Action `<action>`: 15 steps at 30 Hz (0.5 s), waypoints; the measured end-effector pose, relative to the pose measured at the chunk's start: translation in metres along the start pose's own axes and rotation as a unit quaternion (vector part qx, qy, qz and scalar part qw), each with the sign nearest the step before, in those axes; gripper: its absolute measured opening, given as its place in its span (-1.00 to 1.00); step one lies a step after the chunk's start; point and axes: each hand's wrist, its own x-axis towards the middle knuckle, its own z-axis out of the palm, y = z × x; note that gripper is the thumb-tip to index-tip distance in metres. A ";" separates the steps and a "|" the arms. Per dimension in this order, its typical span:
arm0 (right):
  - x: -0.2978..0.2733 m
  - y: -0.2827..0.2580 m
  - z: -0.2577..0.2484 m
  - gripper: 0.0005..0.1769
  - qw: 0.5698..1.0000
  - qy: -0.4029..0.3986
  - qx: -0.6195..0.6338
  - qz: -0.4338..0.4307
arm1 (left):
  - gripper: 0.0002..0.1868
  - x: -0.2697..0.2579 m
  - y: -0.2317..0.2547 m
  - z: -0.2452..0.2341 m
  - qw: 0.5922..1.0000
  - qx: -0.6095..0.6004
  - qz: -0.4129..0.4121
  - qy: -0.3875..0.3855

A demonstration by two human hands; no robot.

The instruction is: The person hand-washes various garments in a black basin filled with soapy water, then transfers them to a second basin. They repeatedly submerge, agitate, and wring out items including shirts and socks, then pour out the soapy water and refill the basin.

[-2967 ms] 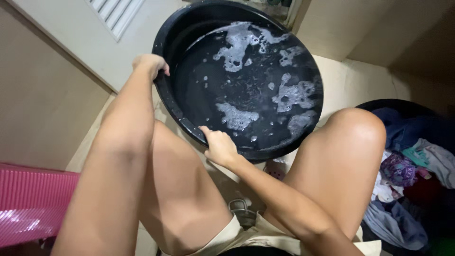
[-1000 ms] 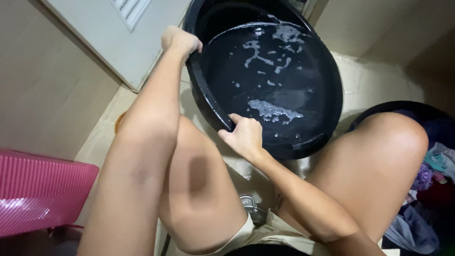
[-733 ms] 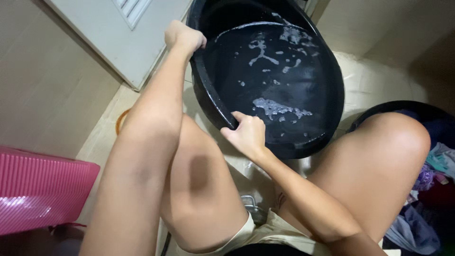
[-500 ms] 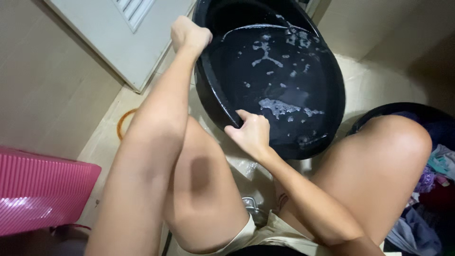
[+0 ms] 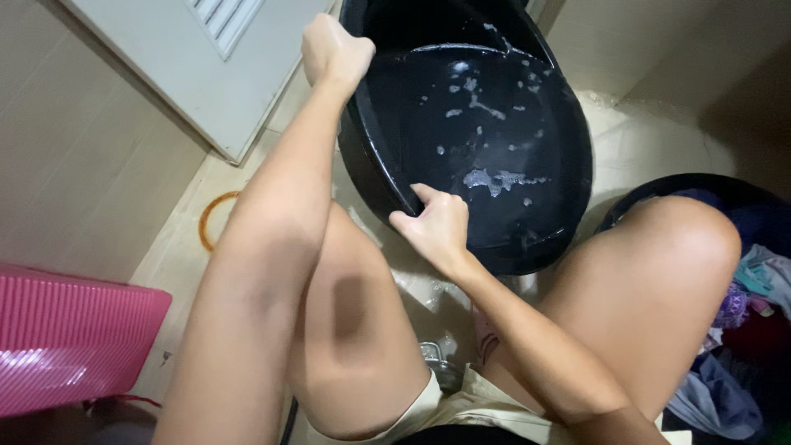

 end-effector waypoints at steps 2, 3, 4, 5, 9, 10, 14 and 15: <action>0.001 -0.001 0.000 -0.69 1.000 0.005 -0.004 0.011 | -0.72 0.000 0.003 0.001 1.000 -0.008 0.017 0.005; 0.000 -0.003 0.001 -0.71 1.000 0.006 -0.006 0.017 | -0.71 -0.001 0.005 0.000 1.000 -0.012 0.019 0.009; 0.001 -0.004 0.001 -0.70 1.000 0.011 0.004 0.015 | -0.70 -0.001 0.006 -0.002 1.000 -0.017 0.021 0.015; 0.001 -0.005 0.001 -0.69 1.000 0.016 0.014 0.012 | -0.70 -0.001 0.008 -0.004 0.999 -0.023 0.023 0.020; 0.002 -0.008 0.000 -0.73 0.999 0.002 0.008 0.039 | -0.65 -0.004 0.008 -0.015 0.999 -0.016 0.020 -0.042; 0.002 -0.009 -0.001 -0.73 0.999 0.004 0.010 0.037 | -0.65 -0.005 0.007 -0.017 0.998 -0.022 0.031 -0.052; 0.004 -0.010 -0.002 -0.75 0.999 0.020 0.019 0.035 | -0.62 -0.004 0.006 -0.009 0.992 -0.043 0.083 -0.079; 0.004 -0.010 -0.003 -0.76 0.999 0.026 0.022 0.036 | -0.62 -0.004 0.006 -0.004 0.992 -0.063 0.087 -0.069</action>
